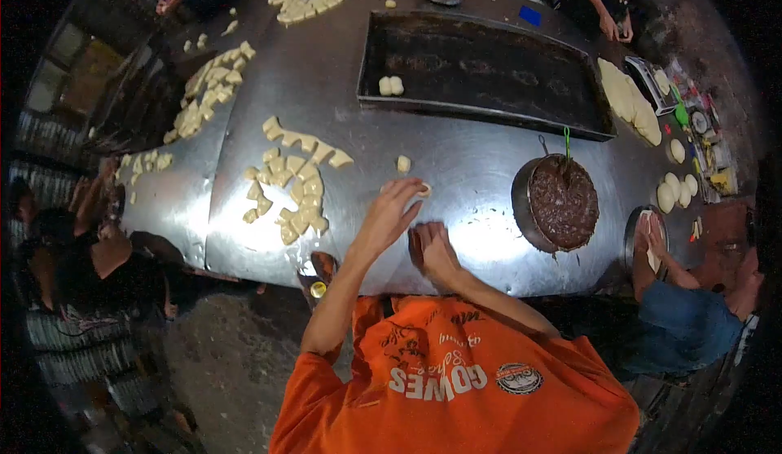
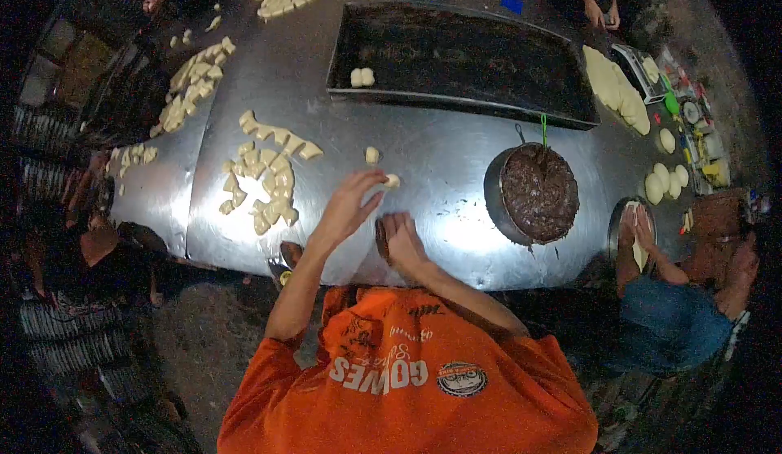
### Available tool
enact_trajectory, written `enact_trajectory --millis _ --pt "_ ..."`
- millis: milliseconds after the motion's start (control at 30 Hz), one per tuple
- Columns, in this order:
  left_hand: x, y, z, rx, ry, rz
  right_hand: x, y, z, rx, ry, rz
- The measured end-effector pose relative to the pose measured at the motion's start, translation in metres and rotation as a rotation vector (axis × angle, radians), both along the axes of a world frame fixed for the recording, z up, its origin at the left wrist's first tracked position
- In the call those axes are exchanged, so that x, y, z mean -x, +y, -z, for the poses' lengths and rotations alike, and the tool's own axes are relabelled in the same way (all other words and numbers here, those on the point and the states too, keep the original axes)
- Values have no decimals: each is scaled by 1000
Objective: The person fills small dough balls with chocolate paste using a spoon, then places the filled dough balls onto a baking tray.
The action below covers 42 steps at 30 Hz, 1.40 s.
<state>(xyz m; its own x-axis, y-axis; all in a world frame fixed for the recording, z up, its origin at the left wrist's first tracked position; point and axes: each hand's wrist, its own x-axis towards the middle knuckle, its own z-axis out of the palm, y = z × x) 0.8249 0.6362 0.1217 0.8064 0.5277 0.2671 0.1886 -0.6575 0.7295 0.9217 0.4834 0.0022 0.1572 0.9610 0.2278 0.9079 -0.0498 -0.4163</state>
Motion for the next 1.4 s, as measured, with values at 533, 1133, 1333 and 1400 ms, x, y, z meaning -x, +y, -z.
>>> enact_trajectory --millis 533,1133,1333,1400 --pt "-5 -4 38 1253 -423 -269 -43 -24 -53 68 460 314" --pt "-36 -65 10 890 -417 -272 -51 -10 -117 -203 2314 276" --pt "-54 -93 5 448 -58 53 -72 -70 -111 -218 2301 392" --pt "-57 -93 6 319 27 172 -98 -89 -119 -144 2045 421"
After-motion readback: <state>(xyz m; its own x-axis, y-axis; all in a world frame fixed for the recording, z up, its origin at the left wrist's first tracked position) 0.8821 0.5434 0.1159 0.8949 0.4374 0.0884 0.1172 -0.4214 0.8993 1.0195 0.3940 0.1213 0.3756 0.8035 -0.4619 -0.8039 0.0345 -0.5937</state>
